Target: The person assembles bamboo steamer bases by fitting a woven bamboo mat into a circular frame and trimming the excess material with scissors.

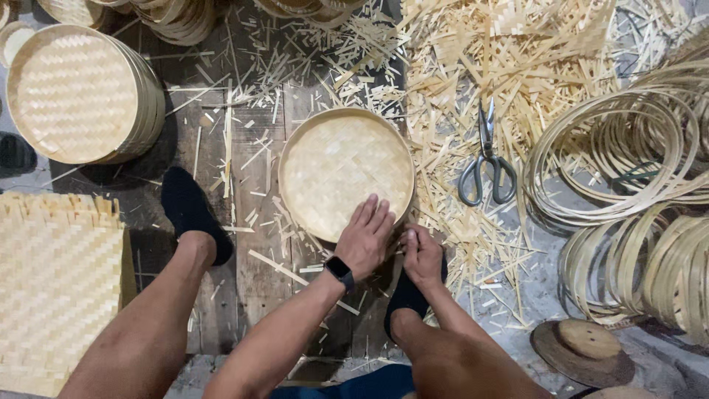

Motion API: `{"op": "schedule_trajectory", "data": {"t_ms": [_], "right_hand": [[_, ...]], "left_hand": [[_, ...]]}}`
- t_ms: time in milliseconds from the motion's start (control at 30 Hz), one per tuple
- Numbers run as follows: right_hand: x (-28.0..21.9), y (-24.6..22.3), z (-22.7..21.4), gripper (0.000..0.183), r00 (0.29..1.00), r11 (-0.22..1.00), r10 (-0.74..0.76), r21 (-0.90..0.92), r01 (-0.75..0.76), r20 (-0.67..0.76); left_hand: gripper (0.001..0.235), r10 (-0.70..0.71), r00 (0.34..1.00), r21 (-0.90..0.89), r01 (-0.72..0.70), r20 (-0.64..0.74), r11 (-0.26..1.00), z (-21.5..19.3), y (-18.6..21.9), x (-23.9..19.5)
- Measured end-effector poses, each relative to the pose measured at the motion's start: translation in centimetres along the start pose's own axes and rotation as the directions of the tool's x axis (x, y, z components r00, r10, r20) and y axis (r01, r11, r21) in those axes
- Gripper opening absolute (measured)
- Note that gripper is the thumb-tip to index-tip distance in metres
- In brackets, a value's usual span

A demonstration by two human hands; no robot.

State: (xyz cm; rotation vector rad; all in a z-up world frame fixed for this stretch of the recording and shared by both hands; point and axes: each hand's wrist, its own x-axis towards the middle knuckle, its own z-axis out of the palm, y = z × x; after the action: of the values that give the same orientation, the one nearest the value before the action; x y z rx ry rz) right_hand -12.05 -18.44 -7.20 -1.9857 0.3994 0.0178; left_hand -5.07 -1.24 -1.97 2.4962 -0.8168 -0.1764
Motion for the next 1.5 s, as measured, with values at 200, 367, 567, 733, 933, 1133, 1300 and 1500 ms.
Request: {"op": "schedule_trajectory", "data": {"t_ms": [200, 367, 567, 733, 933, 1133, 1300, 1500], "right_hand": [[0.5, 0.2, 0.7, 0.018, 0.994, 0.989, -0.103, -0.111, 0.098, -0.041], [0.4, 1.3, 0.8, 0.017, 0.985, 0.963, -0.170, -0.214, 0.166, -0.002], [0.8, 1.7, 1.0, 0.018, 0.995, 0.955, -0.089, -0.281, 0.095, 0.033], [0.7, 1.6, 0.8, 0.019, 0.988, 0.901, -0.149, -0.404, 0.157, 0.052], [0.8, 1.3, 0.8, 0.022, 0.989, 0.875, -0.130, -0.461, 0.146, 0.066], [1.0, 1.1, 0.9, 0.021, 0.984, 0.839, -0.155, -0.515, 0.175, 0.083], [0.9, 0.5, 1.1, 0.023, 0.984, 0.875, -0.159, -0.451, 0.178, 0.079], [0.8, 0.1, 1.1, 0.022, 0.989, 0.868, -0.126, -0.474, 0.147, 0.077]], "left_hand": [[0.054, 0.179, 0.982, 0.367, -0.191, 0.067, 0.911, -1.3, -5.2, -3.7], [0.024, -0.373, 0.698, 0.343, 0.191, 0.612, 0.920, -9.5, -14.8, -3.9], [0.036, -0.146, 0.900, 0.419, 0.329, -0.411, 0.846, -21.0, -25.5, -9.3], [0.047, -0.240, 0.767, 0.337, 0.510, -0.596, 0.791, -22.0, -32.2, -11.3], [0.048, -0.393, 0.712, 0.222, 0.604, -0.582, 0.765, -21.1, -36.9, -10.6], [0.048, -0.487, 0.697, 0.177, 0.650, -0.527, 0.739, -20.5, -37.1, -10.2], [0.052, -0.522, 0.702, 0.154, 0.656, -0.484, 0.739, -20.8, -37.7, -10.2], [0.041, -0.653, 0.648, 0.188, 0.751, -0.392, 0.633, -23.0, -36.7, -9.4]]}}
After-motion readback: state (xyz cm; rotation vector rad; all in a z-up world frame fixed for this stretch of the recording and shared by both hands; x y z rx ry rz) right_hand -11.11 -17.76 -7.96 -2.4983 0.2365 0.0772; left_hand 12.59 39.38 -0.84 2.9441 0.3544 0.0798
